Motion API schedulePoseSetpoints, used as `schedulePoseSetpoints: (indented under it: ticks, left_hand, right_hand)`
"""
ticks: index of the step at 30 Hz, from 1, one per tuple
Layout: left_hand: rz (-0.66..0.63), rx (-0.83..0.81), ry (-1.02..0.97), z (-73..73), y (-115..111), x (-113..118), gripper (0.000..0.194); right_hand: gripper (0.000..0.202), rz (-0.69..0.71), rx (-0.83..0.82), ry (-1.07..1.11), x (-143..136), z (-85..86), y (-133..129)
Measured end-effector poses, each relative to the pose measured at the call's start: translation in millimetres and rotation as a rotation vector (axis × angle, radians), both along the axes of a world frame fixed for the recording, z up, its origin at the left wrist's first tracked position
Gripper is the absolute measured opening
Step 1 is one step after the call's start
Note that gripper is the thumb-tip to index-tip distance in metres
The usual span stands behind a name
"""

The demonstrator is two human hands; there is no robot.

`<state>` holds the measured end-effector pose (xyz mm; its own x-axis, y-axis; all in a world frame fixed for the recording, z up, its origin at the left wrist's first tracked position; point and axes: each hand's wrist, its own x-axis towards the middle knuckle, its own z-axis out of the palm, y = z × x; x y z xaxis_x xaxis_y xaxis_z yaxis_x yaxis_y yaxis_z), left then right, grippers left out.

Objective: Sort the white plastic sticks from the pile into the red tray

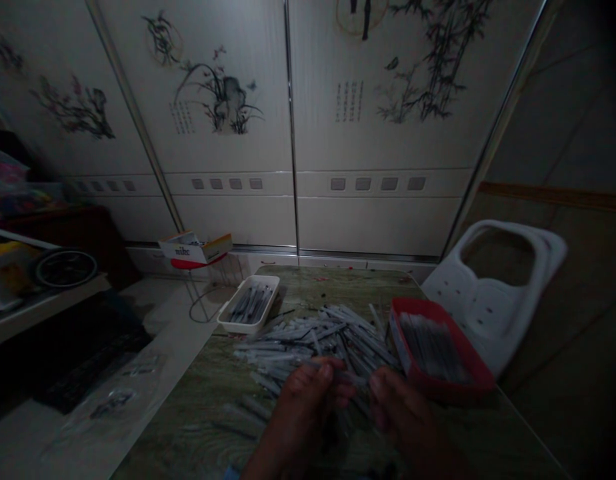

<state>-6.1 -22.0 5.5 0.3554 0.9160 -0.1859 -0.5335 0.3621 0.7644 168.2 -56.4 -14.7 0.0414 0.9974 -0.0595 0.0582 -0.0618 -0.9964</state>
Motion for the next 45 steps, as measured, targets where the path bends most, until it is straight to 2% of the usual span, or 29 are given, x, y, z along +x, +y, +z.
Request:
schedulePoseSetpoints:
  ticks: [4,7,11,14,17,21,24,28,33,38,42,45]
  left_hand:
    - [-0.011,-0.009,0.027,2.9,-1.2,2.4,0.036]
    - [0.032,-0.056,0.03,3.5,-0.5,4.4,0.037]
    - [0.119,-0.12,0.036,-0.2,3.0,3.0,0.033]
    - [0.125,-0.133,0.034,-2.9,4.0,1.5,0.031]
    - [0.093,-0.101,0.03,-3.6,2.9,0.9,0.03]
    - [0.012,-0.044,0.003,-3.0,1.6,-0.3,0.031]
    - [-0.015,-0.005,0.005,-3.0,1.5,-1.0,0.032]
    - [0.007,-0.002,0.024,-4.3,1.1,0.9,0.032]
    - [0.005,0.001,0.082,-5.7,1.9,0.1,0.035]
    - [-0.015,0.034,0.192,-6.6,7.7,-12.3,0.039]
    - [0.086,0.054,0.354,-7.1,13.3,-25.1,0.038]
    - [0.159,0.096,0.484,-1.8,15.3,-33.2,0.035]
  right_hand:
    - [0.051,0.01,-0.07,0.112,1.3,-1.2,0.8]
    - [0.055,-0.021,-0.077,0.02,-0.4,2.0,1.7]
    - [0.051,-0.016,0.06,-0.172,-4.2,10.0,0.1]
    - [0.045,0.016,0.134,-0.233,-6.4,11.0,-1.4]
    - [0.046,-0.007,0.082,-0.146,-6.4,8.2,-1.4]
    - [0.042,0.005,-0.061,0.12,-3.7,8.6,-1.7]
    - [0.042,0.006,-0.099,0.234,-3.0,11.7,-2.4]
    - [0.045,-0.023,-0.068,0.136,-6.7,14.0,-1.5]
    - [0.038,-0.005,0.01,0.064,-11.5,14.6,0.7]
    - [0.038,-0.185,0.022,0.1,-1.2,11.7,3.6]
    - [0.035,-0.282,0.045,0.1,10.4,8.0,5.6]
    - [0.034,-0.334,0.052,0.085,15.4,6.8,5.0]
